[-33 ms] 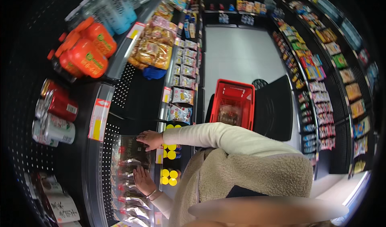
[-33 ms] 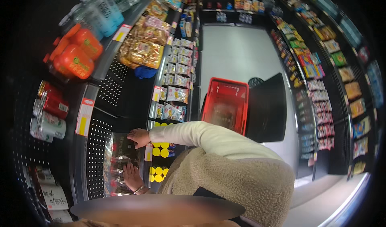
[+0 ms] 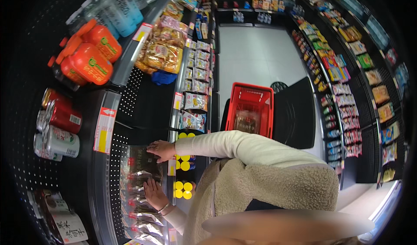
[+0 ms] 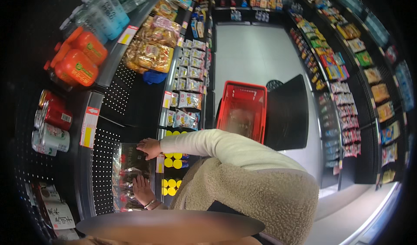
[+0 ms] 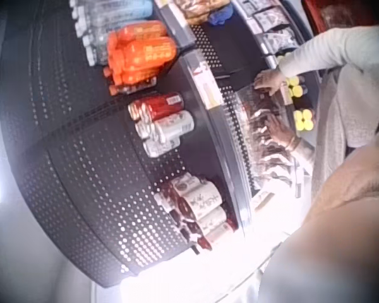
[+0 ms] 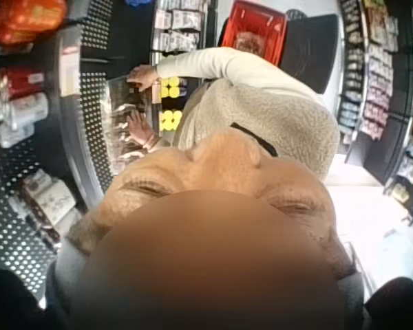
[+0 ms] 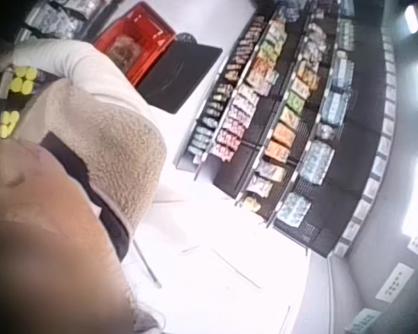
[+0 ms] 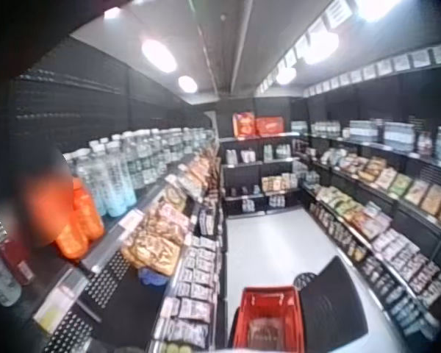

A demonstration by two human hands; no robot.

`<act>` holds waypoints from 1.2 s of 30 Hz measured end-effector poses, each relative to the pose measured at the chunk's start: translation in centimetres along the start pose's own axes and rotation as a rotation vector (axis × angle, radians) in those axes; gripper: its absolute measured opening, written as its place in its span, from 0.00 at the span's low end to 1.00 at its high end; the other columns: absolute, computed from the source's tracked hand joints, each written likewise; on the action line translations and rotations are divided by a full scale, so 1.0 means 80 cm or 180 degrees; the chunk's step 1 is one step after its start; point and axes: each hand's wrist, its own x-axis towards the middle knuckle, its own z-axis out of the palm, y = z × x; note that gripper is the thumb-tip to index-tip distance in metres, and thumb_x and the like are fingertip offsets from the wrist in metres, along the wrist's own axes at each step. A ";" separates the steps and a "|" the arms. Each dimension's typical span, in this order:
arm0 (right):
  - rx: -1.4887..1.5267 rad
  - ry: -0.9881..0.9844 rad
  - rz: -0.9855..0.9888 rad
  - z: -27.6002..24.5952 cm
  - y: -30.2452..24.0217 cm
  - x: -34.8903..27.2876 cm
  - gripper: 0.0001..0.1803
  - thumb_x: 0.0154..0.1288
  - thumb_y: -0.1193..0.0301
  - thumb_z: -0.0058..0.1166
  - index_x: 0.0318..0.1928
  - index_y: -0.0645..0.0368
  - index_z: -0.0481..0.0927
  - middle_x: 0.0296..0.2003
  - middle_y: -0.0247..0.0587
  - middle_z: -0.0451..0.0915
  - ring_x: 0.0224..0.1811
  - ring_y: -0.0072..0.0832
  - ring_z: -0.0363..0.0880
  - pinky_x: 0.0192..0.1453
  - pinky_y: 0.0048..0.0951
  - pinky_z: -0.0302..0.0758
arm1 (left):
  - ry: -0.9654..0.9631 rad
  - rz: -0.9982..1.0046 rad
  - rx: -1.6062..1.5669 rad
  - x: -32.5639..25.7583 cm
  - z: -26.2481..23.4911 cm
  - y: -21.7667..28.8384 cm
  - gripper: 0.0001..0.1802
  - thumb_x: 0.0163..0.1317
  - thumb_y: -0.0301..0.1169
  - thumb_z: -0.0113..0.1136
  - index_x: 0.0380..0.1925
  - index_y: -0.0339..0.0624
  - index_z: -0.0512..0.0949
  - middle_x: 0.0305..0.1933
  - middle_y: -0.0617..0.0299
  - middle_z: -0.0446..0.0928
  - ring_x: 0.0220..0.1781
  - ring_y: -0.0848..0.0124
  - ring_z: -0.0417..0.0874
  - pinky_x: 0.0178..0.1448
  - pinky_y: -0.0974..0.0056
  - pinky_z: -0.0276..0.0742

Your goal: The person restocks a grocery store shelf by repeatedly picking packaged food items from a red basket and placing them onto the shelf. They also wipe the shelf surface with a blue cloth between placements.

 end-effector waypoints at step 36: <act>0.4728 0.0762 0.0533 -0.110 0.100 -0.239 0.24 0.63 0.79 0.52 0.61 0.65 0.78 0.53 0.40 0.83 0.55 0.26 0.80 0.63 0.27 0.73 | -0.1412 0.0423 0.1952 -0.027 0.211 -0.103 0.32 0.60 0.12 0.54 0.66 0.30 0.66 0.63 0.53 0.75 0.63 0.66 0.76 0.66 0.63 0.71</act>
